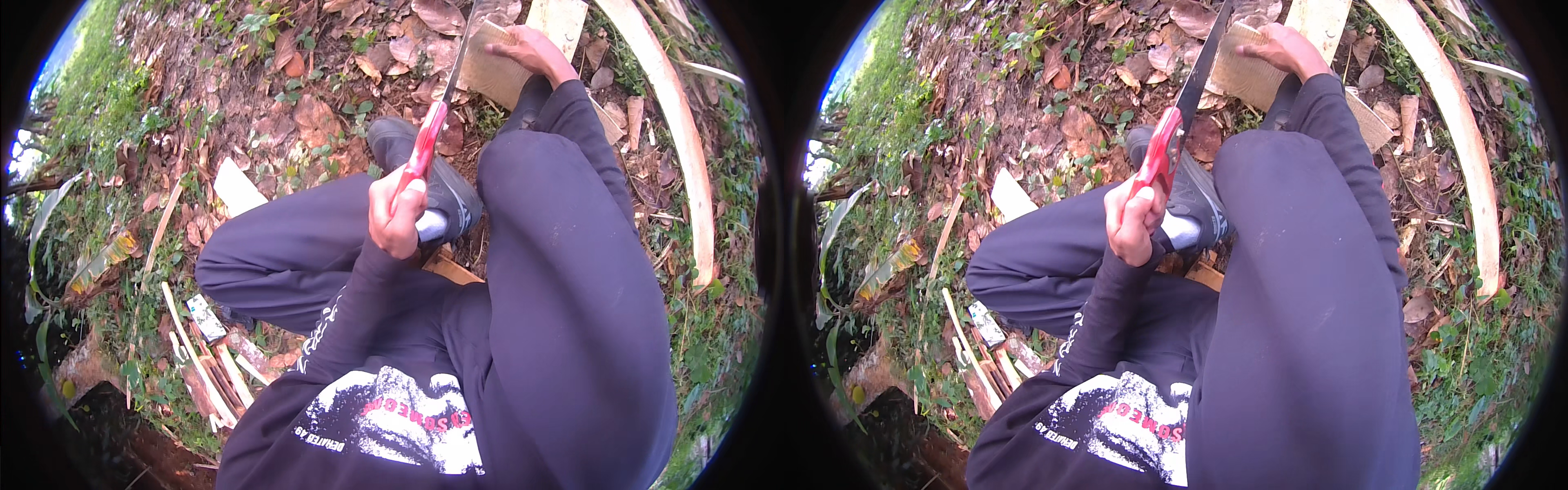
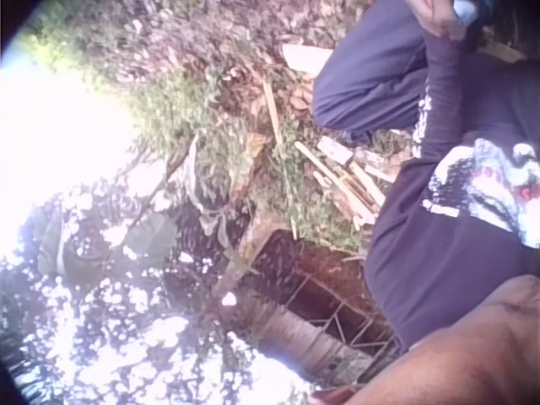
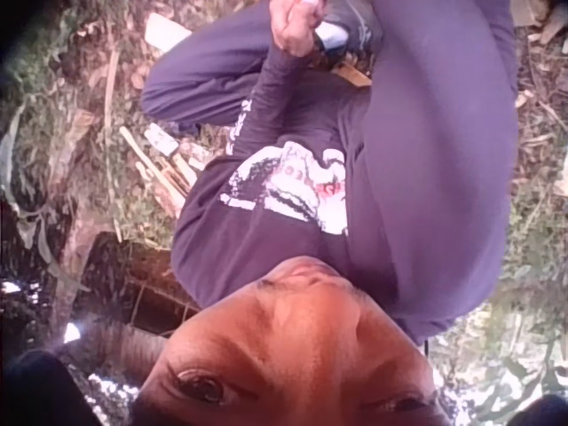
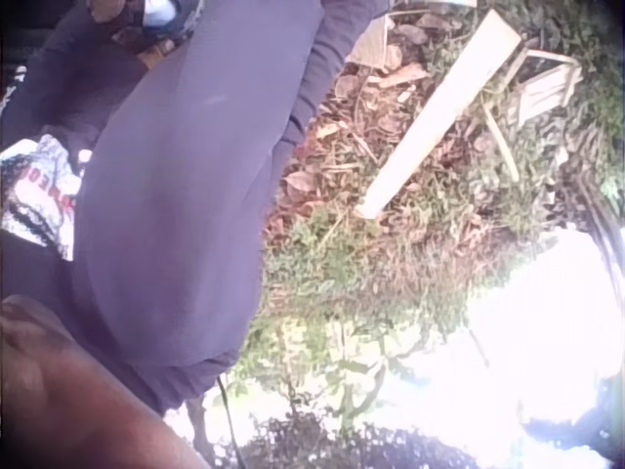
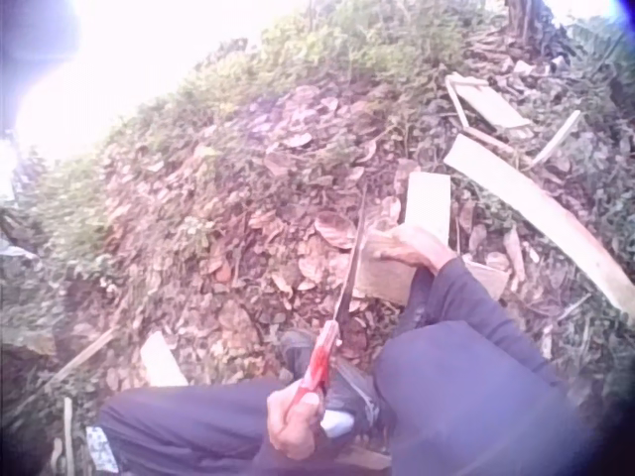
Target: The person sits on the ground and uses a red-handled hand saw to cut a rectangular wooden plank. They hold the plank with one hand and saw with the other, periodically repositioning the wood and continuing the cut until the plank is separated into pieces.
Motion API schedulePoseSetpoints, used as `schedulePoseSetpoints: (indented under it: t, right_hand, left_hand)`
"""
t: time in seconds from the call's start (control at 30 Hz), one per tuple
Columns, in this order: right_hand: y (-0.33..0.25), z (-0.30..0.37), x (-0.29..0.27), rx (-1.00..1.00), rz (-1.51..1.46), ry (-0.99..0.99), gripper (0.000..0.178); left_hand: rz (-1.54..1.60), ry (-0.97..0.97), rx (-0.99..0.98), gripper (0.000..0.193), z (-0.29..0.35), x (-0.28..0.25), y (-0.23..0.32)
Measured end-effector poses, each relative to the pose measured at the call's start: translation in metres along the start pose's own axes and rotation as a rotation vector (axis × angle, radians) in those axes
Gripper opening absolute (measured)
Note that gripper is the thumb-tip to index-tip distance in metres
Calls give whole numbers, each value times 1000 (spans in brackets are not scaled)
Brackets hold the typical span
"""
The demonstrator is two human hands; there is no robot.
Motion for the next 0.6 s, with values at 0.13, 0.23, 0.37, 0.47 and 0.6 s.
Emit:
schedulePoseSetpoints:
  t: [0.13, 0.23, 0.37, 0.47, 0.6]
  right_hand:
    - [-9, 8, -6, 21, 9, -43, 76]
    - [-10, 21, -12, 37, 45, 21, 77]
    - [-22, 23, -18, 64, 59, -5, 78]
    - [-20, 21, -23, 84, 23, -19, 77]
    - [-25, 19, -30, 101, -3, -27, 77]
  left_hand:
    - [-75, 4, 55, 25, 23, -14, 31]
    - [99, 77, 154, 24, 9, -14, 46]
    - [156, 118, 137, 23, -49, 1, 44]
    - [231, 82, 165, 21, -89, 14, 27]
    - [182, 96, 168, 21, -121, 31, 10]
Point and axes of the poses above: each hand's wrist, its own z-axis away from the middle knuckle, its own x-axis out of the palm, y = z × x, the point moved 5 cm from there along -z, towards the middle knuckle, and after that the axes turned 11 degrees about x, right-handed, at the moved point
